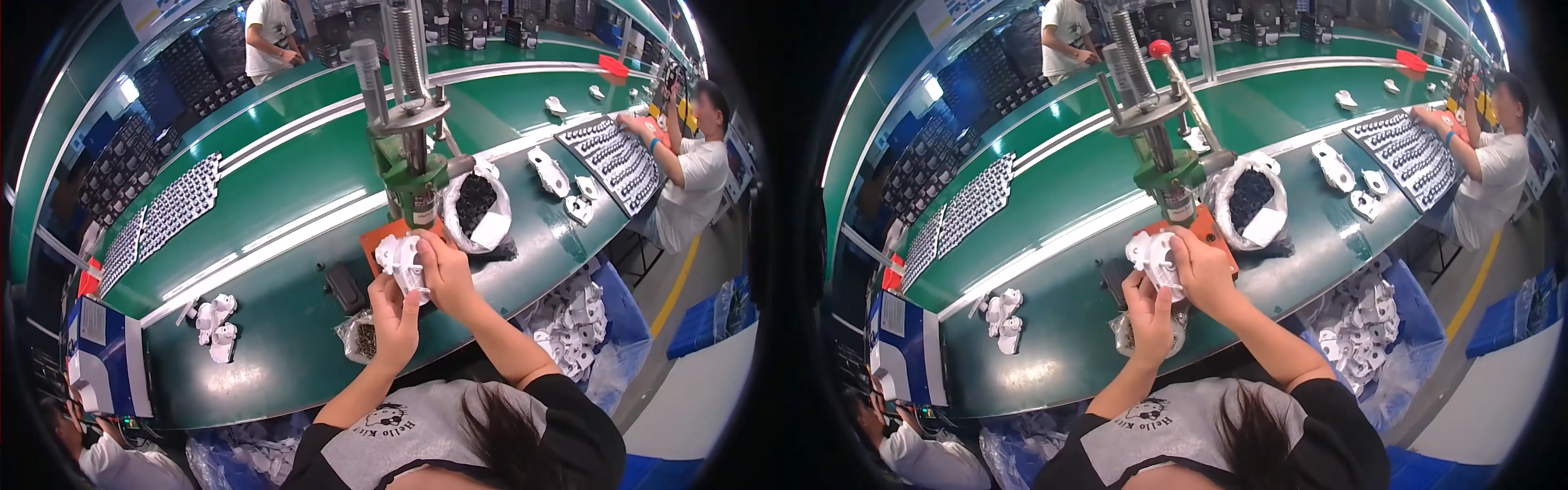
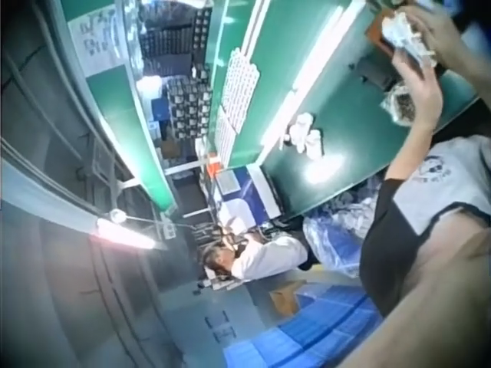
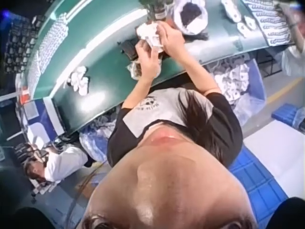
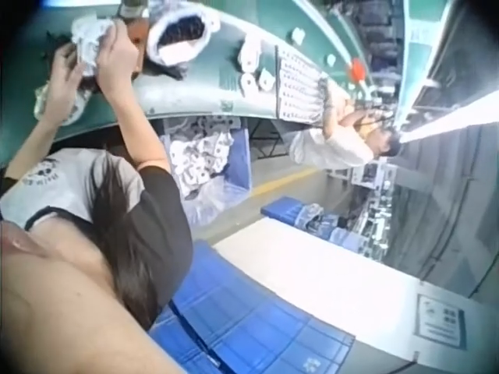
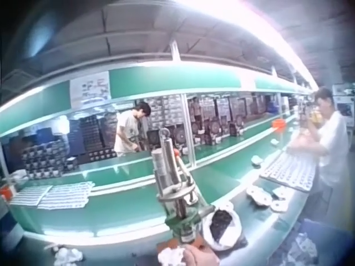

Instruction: Assembling small plastic parts using a manual press on a factory production line.

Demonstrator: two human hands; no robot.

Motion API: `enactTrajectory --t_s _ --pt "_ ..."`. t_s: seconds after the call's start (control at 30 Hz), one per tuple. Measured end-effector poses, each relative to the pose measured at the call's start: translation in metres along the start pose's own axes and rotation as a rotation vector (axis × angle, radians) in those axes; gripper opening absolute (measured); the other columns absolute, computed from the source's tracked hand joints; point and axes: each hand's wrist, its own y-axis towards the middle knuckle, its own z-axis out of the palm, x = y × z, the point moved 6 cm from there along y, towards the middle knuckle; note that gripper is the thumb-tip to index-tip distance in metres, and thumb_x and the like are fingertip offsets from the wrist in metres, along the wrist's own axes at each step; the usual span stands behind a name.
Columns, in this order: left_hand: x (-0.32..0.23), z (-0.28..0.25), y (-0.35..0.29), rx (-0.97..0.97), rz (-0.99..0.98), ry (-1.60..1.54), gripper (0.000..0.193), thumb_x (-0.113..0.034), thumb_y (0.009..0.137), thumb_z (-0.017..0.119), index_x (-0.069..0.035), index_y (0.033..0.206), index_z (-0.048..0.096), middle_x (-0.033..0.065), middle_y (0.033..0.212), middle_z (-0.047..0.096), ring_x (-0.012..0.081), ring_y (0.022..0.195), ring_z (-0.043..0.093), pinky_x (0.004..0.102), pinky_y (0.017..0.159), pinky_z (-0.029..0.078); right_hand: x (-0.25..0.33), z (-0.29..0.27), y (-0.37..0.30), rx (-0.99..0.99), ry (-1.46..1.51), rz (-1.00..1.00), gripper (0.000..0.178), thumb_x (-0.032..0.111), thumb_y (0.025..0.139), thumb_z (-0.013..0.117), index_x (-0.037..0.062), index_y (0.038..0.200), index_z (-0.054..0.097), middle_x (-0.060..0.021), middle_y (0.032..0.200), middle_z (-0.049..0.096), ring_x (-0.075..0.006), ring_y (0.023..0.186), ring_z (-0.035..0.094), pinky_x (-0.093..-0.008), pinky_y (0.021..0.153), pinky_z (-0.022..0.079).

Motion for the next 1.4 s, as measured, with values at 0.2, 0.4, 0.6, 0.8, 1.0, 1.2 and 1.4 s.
enactTrajectory --t_s 0.2,0.4,0.6,0.8,1.0,1.2,1.4 --pt "0.012 -0.008 -0.003 -0.012 0.021 0.119 0.031 -0.019 0.095 0.046 0.001 0.117 0.036 0.0125 0.113 0.049 0.0176 0.105 0.049 0.0308 0.093 0.038 -0.013 0.0 -0.003 0.05 -0.078 0.077 0.032 0.026 0.096 0.042 -0.0008 0.107 0.057 -0.0117 0.069 0.059 -0.0168 0.057 0.054 -0.0292 0.056 0.043" --pt "0.001 -0.002 -0.006 -0.019 -0.012 0.023 0.021 -0.013 0.095 0.043 0.0 0.112 0.039 0.0096 0.109 0.05 0.0132 0.099 0.05 0.0278 0.089 0.04 0.001 -0.009 -0.005 0.041 0.05 0.068 0.034 0.027 0.096 0.043 -0.0019 0.107 0.057 -0.0058 0.067 0.056 -0.009 0.057 0.048 -0.0252 0.054 0.041" --pt "0.005 -0.006 -0.007 -0.04 -0.039 0.009 0.018 -0.009 0.094 0.043 -0.003 0.111 0.039 0.0068 0.104 0.052 0.0102 0.093 0.051 0.024 0.082 0.041 0.001 -0.008 -0.009 0.135 0.078 0.143 0.033 0.024 0.095 0.044 -0.0017 0.11 0.057 -0.0068 0.067 0.057 -0.009 0.056 0.049 -0.0243 0.055 0.042" --pt "0.006 -0.013 -0.007 -0.029 -0.017 -0.175 0.023 -0.013 0.093 0.05 -0.003 0.11 0.039 0.0063 0.103 0.052 0.0103 0.093 0.051 0.0252 0.082 0.042 0.003 -0.002 -0.01 0.187 -0.024 0.118 0.032 0.025 0.095 0.043 0.0009 0.109 0.058 -0.0167 0.067 0.059 -0.0229 0.057 0.059 -0.031 0.056 0.045" --pt "0.012 -0.017 -0.007 -0.062 -0.064 -0.145 0.025 -0.016 0.09 0.057 -0.004 0.106 0.041 0.0039 0.1 0.051 0.0096 0.09 0.051 0.0225 0.078 0.042 -0.014 0.004 -0.011 0.176 0.34 0.208 0.034 0.024 0.095 0.043 -0.0031 0.11 0.056 -0.0062 0.07 0.061 -0.0083 0.06 0.052 -0.0252 0.055 0.042" --pt "0.002 -0.013 -0.005 -0.052 -0.032 -0.163 0.026 -0.018 0.088 0.06 -0.006 0.102 0.041 0.0015 0.094 0.049 0.0072 0.084 0.049 0.0205 0.072 0.041 -0.014 0.003 -0.014 0.265 0.286 0.29 0.035 0.024 0.095 0.046 -0.0045 0.111 0.056 -0.005 0.084 0.063 -0.0068 0.072 0.054 -0.0227 0.064 0.044" --pt "0.009 -0.014 -0.009 -0.057 -0.054 -0.1 0.026 -0.019 0.089 0.059 -0.006 0.103 0.042 0.0002 0.092 0.048 0.0062 0.08 0.048 0.0198 0.069 0.04 -0.009 0.0 -0.02 0.084 0.195 0.126 0.033 0.023 0.096 0.042 -0.0038 0.108 0.057 -0.0055 0.08 0.063 -0.0085 0.069 0.055 -0.024 0.062 0.045"
